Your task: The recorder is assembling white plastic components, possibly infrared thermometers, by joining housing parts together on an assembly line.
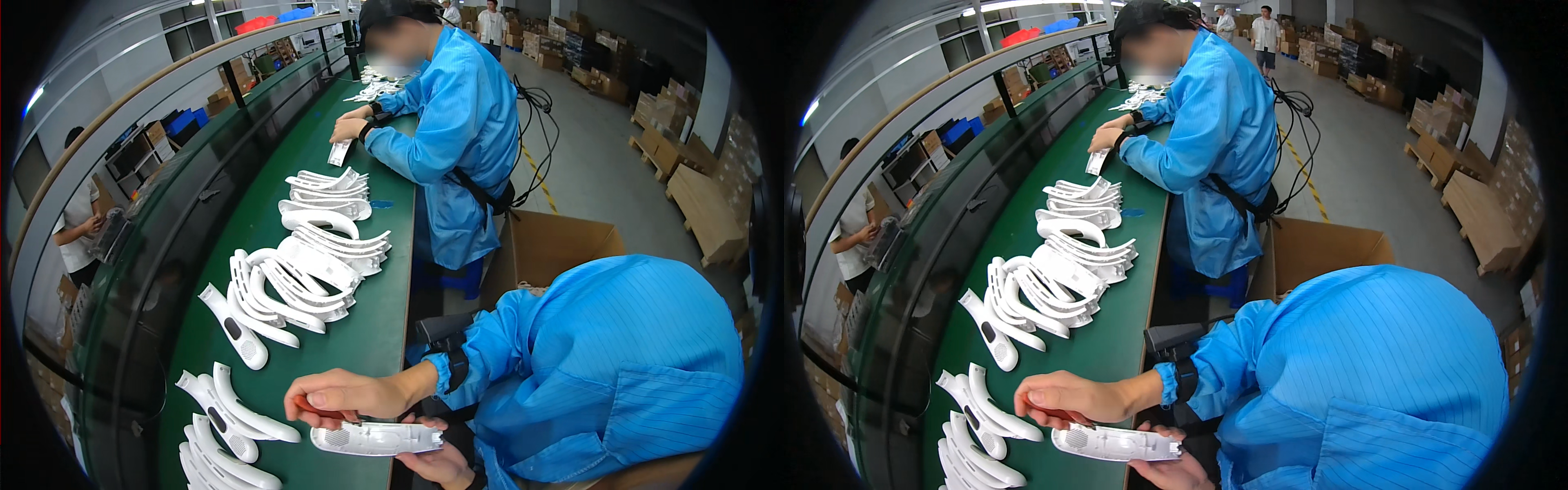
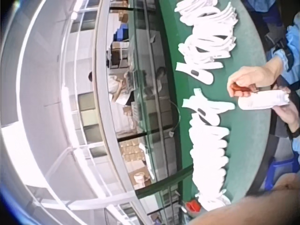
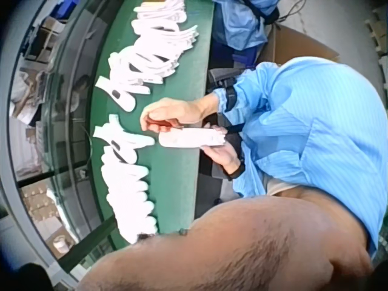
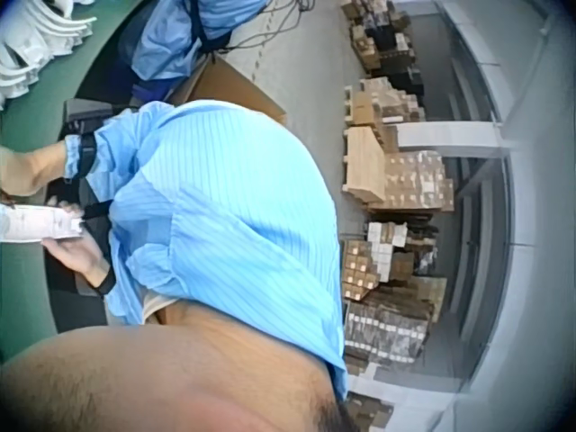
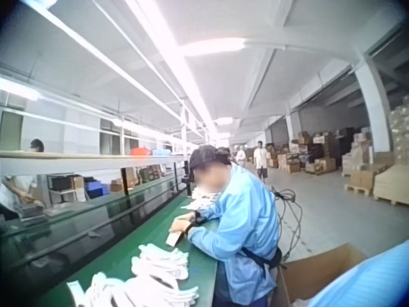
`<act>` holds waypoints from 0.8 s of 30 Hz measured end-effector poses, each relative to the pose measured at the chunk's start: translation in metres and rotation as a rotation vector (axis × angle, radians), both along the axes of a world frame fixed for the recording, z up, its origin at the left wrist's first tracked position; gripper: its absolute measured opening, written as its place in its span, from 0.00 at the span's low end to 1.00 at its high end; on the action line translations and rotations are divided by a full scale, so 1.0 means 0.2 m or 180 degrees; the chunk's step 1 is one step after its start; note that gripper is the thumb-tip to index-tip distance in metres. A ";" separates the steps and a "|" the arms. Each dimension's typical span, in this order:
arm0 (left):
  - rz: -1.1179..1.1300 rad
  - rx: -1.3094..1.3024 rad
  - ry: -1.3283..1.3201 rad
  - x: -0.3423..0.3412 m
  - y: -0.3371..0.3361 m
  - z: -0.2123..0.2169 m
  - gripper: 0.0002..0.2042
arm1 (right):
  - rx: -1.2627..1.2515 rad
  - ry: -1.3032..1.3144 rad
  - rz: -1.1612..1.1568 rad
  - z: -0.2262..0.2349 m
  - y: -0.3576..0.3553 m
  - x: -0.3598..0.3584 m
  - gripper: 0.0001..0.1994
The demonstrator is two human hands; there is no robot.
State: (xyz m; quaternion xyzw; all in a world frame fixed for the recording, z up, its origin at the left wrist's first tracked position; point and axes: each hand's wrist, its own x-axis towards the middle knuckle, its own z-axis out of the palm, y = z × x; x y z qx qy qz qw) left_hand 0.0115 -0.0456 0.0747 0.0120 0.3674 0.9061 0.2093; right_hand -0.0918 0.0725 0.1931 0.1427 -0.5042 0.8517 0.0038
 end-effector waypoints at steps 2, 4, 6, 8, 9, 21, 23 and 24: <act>-0.0279 0.0601 -0.0072 -0.02 -0.02 0.02 0.33 | -0.0332 0.0120 0.0128 0.00 0.01 -0.02 0.20; -0.0133 0.0458 -0.0182 -0.02 -0.01 0.00 0.33 | -0.0312 0.0100 0.0113 -0.01 0.02 0.00 0.23; -0.0289 0.0583 0.0390 -0.05 -0.01 -0.09 0.33 | -0.0123 0.0088 0.0089 -0.01 0.02 0.05 0.23; 0.0072 0.0273 0.0171 -0.03 -0.01 -0.12 0.32 | -0.0046 0.0115 0.0034 -0.04 -0.02 0.08 0.23; 0.0398 -0.0036 -0.0052 -0.01 0.00 -0.11 0.32 | 0.0058 0.0156 0.0090 -0.06 -0.03 0.09 0.23; 0.0760 -0.0007 -0.0454 0.00 0.02 -0.13 0.28 | 0.0395 0.0147 0.0086 -0.11 -0.07 0.13 0.23; 0.0685 0.0015 -0.0417 0.01 0.02 -0.16 0.27 | 0.0402 0.0084 0.0020 -0.12 -0.06 0.15 0.23; 0.0621 0.0037 -0.0376 0.02 0.02 -0.15 0.27 | 0.0416 0.0059 -0.0009 -0.11 -0.06 0.16 0.23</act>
